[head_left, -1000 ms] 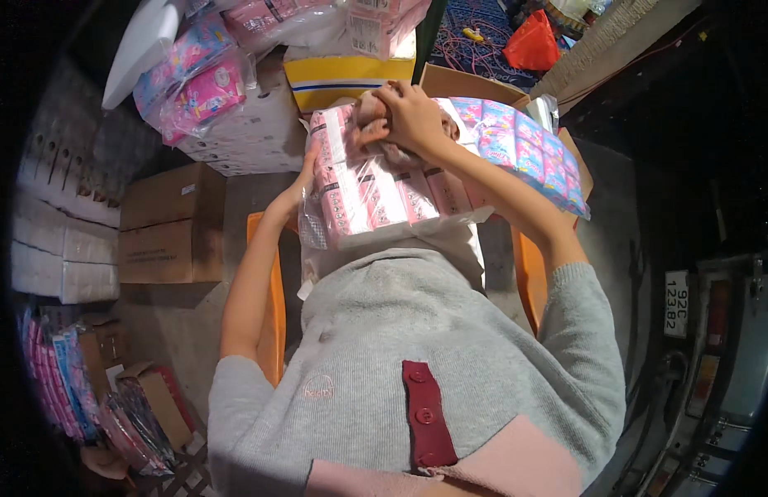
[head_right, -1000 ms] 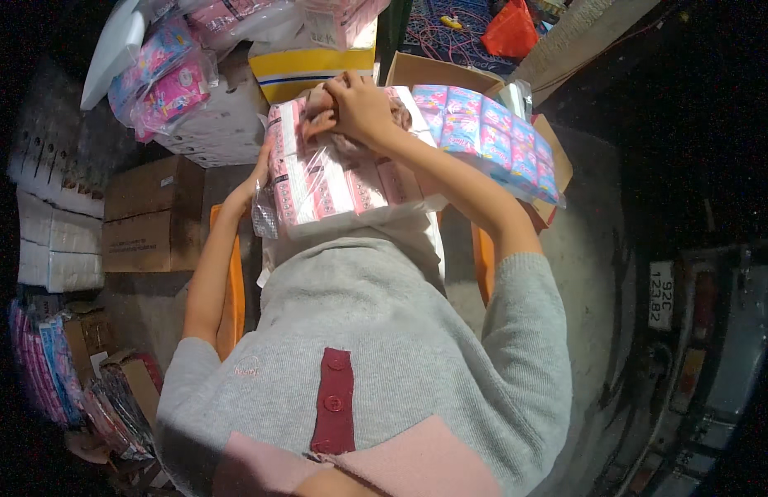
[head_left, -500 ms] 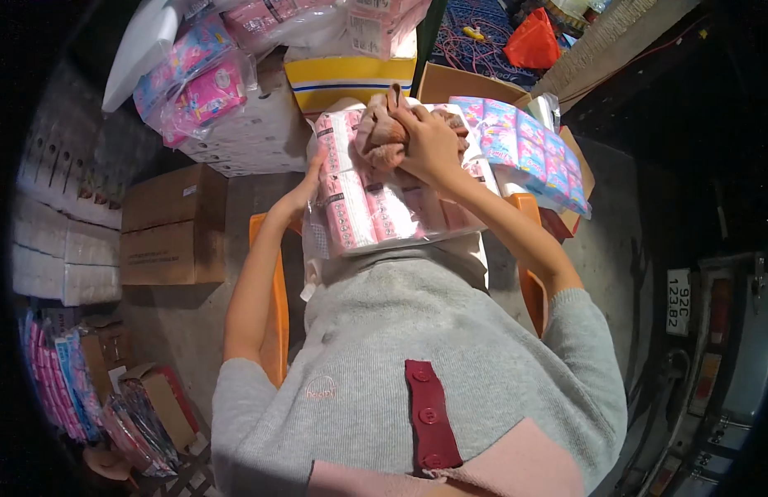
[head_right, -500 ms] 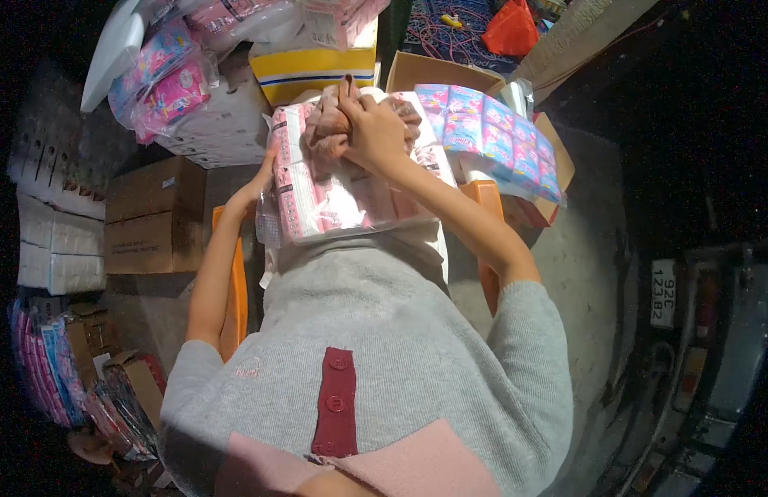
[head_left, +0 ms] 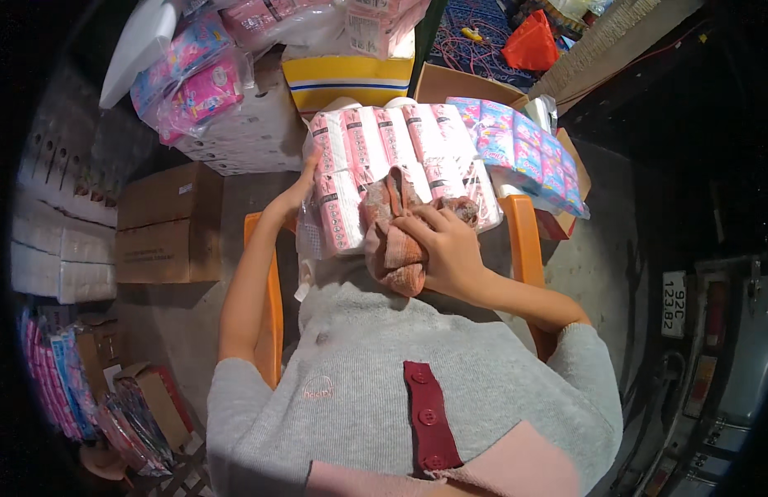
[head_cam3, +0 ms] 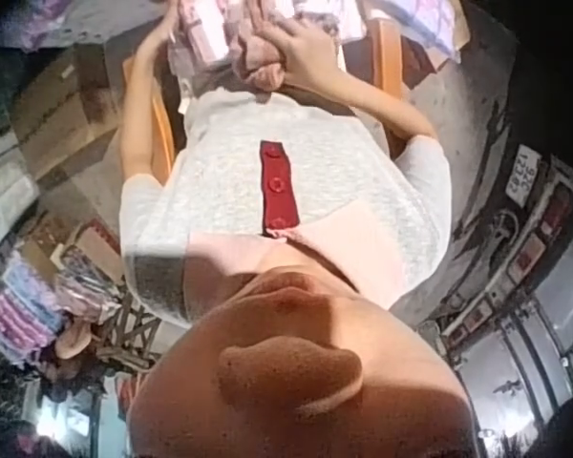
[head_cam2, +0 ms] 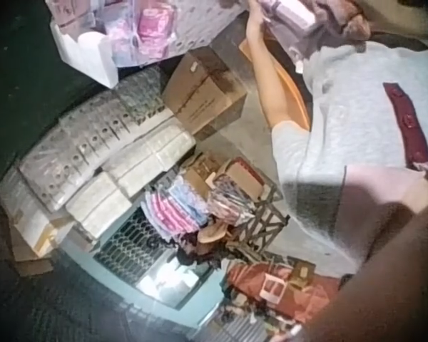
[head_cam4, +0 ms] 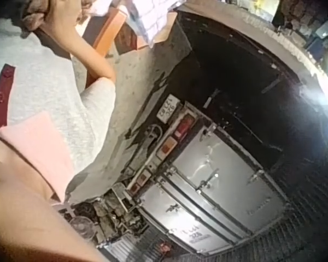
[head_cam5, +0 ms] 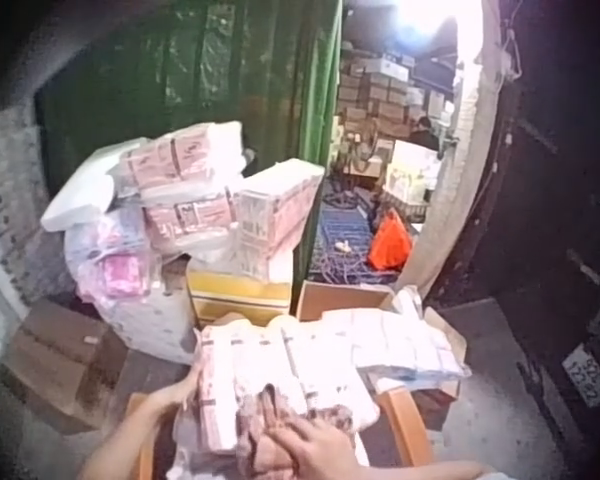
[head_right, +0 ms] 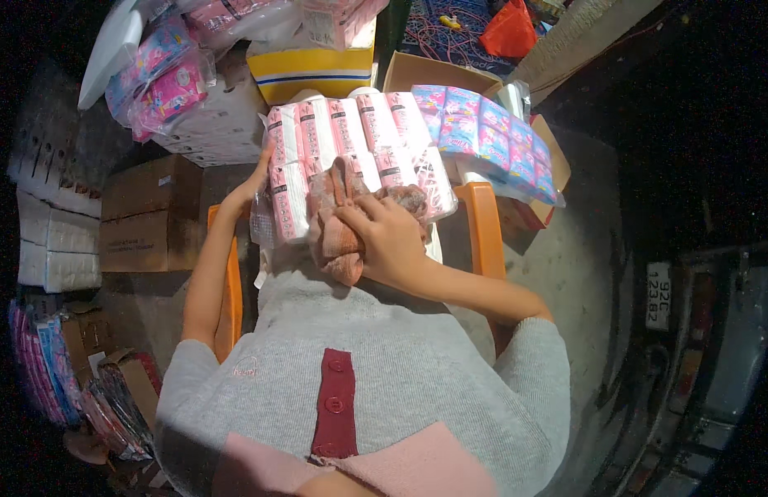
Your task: Packing and organizing bundles of hygiene products into sets at a packing station.
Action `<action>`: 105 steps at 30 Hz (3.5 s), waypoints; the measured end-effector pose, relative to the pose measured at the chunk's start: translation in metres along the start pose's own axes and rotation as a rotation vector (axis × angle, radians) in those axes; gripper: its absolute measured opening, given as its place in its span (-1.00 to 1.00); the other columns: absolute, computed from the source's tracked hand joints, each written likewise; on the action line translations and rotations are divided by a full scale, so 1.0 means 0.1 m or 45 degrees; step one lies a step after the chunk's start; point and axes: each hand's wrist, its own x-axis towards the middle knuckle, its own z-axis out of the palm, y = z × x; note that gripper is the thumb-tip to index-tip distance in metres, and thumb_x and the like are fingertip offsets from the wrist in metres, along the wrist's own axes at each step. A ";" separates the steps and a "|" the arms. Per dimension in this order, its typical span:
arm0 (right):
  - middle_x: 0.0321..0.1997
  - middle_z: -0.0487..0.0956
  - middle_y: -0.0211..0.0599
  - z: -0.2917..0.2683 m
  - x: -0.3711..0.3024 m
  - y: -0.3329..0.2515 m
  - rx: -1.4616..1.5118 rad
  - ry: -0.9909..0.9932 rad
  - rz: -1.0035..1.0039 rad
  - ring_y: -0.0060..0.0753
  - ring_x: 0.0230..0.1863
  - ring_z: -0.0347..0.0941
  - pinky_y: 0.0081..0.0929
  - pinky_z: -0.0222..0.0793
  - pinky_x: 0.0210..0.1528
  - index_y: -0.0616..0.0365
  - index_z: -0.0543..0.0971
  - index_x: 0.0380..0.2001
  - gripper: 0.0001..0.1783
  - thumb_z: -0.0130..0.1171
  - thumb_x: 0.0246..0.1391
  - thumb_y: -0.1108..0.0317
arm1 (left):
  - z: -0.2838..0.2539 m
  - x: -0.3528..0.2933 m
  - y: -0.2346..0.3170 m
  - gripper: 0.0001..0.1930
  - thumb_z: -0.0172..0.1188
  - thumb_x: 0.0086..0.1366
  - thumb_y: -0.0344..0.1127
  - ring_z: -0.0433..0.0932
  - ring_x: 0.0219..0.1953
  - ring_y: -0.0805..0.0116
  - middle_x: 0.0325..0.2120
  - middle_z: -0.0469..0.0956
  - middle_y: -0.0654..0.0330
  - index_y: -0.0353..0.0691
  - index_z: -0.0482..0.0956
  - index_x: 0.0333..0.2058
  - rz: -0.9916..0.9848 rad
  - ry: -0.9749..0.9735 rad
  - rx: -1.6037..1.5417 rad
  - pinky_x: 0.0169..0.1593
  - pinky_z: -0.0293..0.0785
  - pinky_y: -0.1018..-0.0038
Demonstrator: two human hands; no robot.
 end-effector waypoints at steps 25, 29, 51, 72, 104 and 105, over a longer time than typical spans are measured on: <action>-0.32 0.45 -0.30 0.63 1.32 0.58 0.183 0.397 -0.315 -0.19 -0.33 0.45 -0.37 0.38 -0.34 0.00 0.49 -0.28 -0.46 0.32 -0.55 0.32 | -0.31 0.46 -0.24 0.07 -0.34 -0.08 0.59 0.08 0.17 0.09 0.20 -0.03 0.06 -0.09 -0.21 0.24 0.281 0.181 -0.167 0.16 0.08 0.21; -0.30 0.45 -0.31 0.68 1.43 0.64 0.191 0.407 -0.300 -0.17 -0.32 0.45 -0.35 0.38 -0.33 -0.01 0.49 -0.27 -0.45 0.32 -0.55 0.34 | -0.40 0.61 -0.33 0.00 -0.31 0.00 0.52 0.13 0.15 0.11 0.17 0.05 0.06 -0.11 -0.17 0.24 0.446 0.194 -0.188 0.14 0.12 0.28; -0.38 0.55 -0.17 0.93 2.47 1.03 -0.269 0.386 0.322 -0.09 -0.32 0.49 -0.23 0.41 -0.33 -0.03 0.54 -0.41 -0.53 0.19 -0.40 -0.10 | -0.41 0.51 -0.40 -0.30 -0.47 0.32 0.13 -0.21 0.28 0.36 0.25 -0.19 0.14 -0.34 -0.19 0.21 0.630 0.249 0.217 0.27 -0.31 0.50; -0.30 0.45 -0.25 0.01 0.27 0.32 -0.197 -0.090 -0.184 -0.14 -0.33 0.44 -0.31 0.34 -0.38 -0.01 0.49 -0.18 -0.34 0.33 -0.54 0.11 | -0.45 0.12 -0.17 -0.67 0.09 0.17 -0.17 0.45 -0.45 0.58 -0.50 0.53 0.29 -0.40 0.55 -0.39 0.518 -0.446 0.444 -0.32 0.38 0.61; -0.27 0.45 -0.11 0.12 1.33 1.67 -0.369 0.381 0.362 0.00 -0.24 0.43 -0.20 0.37 -0.24 -0.13 0.50 -0.13 -0.52 0.20 -0.27 0.15 | -0.60 0.37 -0.39 -0.77 -0.02 0.26 -0.19 0.29 -0.55 0.70 -0.53 0.41 0.47 -0.23 0.49 -0.31 0.397 -0.264 0.348 -0.48 0.23 0.71; -0.27 0.45 -0.11 0.08 1.21 1.79 -0.373 0.377 0.364 0.00 -0.24 0.43 -0.20 0.37 -0.24 -0.13 0.50 -0.13 -0.52 0.20 -0.27 0.15 | -0.59 0.38 -0.38 -0.77 -0.02 0.26 -0.19 0.29 -0.55 0.70 -0.53 0.41 0.47 -0.23 0.49 -0.31 0.396 -0.269 0.345 -0.48 0.23 0.71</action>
